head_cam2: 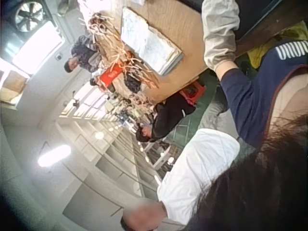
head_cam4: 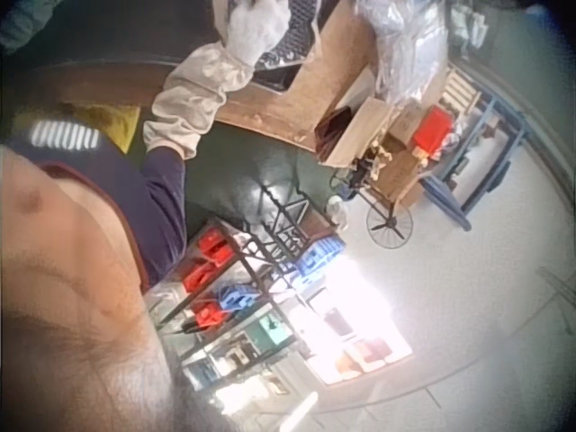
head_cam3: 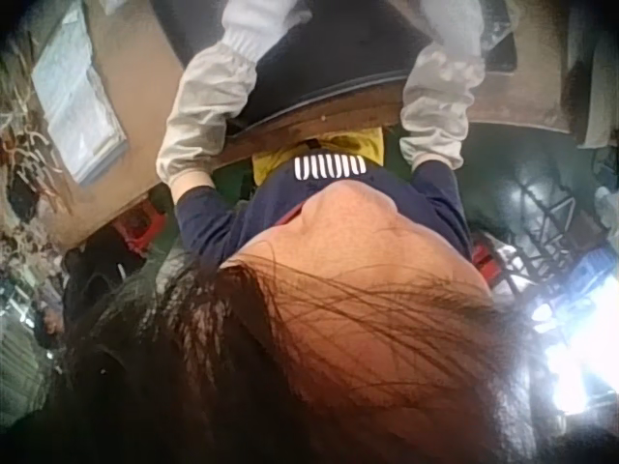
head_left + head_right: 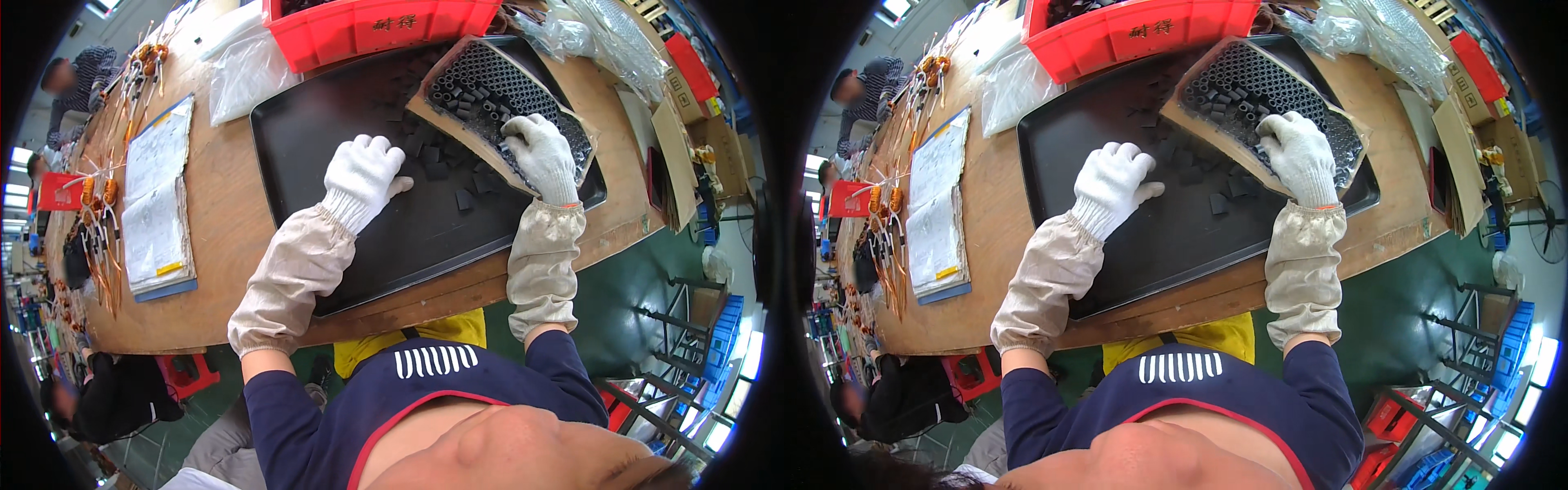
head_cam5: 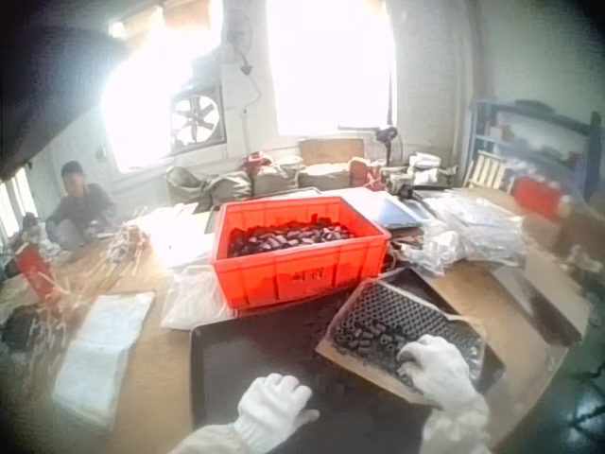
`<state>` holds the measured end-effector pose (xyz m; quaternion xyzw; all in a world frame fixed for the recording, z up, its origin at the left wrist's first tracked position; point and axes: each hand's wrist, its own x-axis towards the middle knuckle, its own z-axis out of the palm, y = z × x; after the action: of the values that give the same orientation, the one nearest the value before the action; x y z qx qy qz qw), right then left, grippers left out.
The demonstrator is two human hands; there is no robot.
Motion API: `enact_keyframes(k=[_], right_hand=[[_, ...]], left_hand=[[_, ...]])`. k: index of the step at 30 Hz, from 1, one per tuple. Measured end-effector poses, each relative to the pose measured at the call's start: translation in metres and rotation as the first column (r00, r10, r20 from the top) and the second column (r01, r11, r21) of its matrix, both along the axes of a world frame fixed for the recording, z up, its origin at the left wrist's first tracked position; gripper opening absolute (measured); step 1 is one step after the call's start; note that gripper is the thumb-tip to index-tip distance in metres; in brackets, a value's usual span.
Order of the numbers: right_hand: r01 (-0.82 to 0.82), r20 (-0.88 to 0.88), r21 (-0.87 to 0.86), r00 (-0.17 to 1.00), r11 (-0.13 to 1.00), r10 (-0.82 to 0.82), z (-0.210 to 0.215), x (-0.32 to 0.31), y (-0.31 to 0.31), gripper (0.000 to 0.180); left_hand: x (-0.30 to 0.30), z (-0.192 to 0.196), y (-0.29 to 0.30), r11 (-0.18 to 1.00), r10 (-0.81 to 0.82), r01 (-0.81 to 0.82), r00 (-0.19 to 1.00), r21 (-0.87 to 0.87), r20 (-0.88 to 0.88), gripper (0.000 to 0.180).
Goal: The person pours small black plastic parts from a red crate onto a black tray. They then pick up individual parts, inspect them, and place them into a cardboard insert with a honeycomb pattern. The person continues to sort and arrange the parts on the tray.
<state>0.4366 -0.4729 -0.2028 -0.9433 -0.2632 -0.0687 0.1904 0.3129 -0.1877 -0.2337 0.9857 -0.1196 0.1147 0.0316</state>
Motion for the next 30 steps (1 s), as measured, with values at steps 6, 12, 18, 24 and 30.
enact_keyframes(k=[6,12,18,24,30], right_hand=[[-0.015,0.015,-0.253,1.0,0.967,0.019,-0.004,-0.004,0.006,0.023],[-0.072,0.0,0.178,0.997,0.981,0.073,-0.005,-0.006,0.01,0.025],[-0.417,-0.01,0.432,0.884,0.8,0.467,0.003,-0.04,0.053,0.029],[-0.367,-0.064,0.483,0.891,0.795,0.45,-0.005,-0.057,0.071,0.021],[-0.431,0.02,0.522,0.869,0.735,0.495,-0.007,-0.052,0.069,0.019]], left_hand=[[-0.001,-0.011,0.005,0.994,-0.07,0.07,0.998,-0.083,0.004,0.031],[0.003,-0.018,0.004,0.998,-0.059,0.059,0.997,-0.011,0.04,0.021],[-0.008,0.005,-0.004,0.712,0.061,-0.166,0.983,-0.683,-0.176,0.015],[-0.017,0.004,-0.007,0.668,-0.048,0.056,0.998,-0.742,0.032,0.016],[-0.024,0.015,-0.006,0.357,-0.202,-0.242,0.923,-0.902,-0.328,0.036]])
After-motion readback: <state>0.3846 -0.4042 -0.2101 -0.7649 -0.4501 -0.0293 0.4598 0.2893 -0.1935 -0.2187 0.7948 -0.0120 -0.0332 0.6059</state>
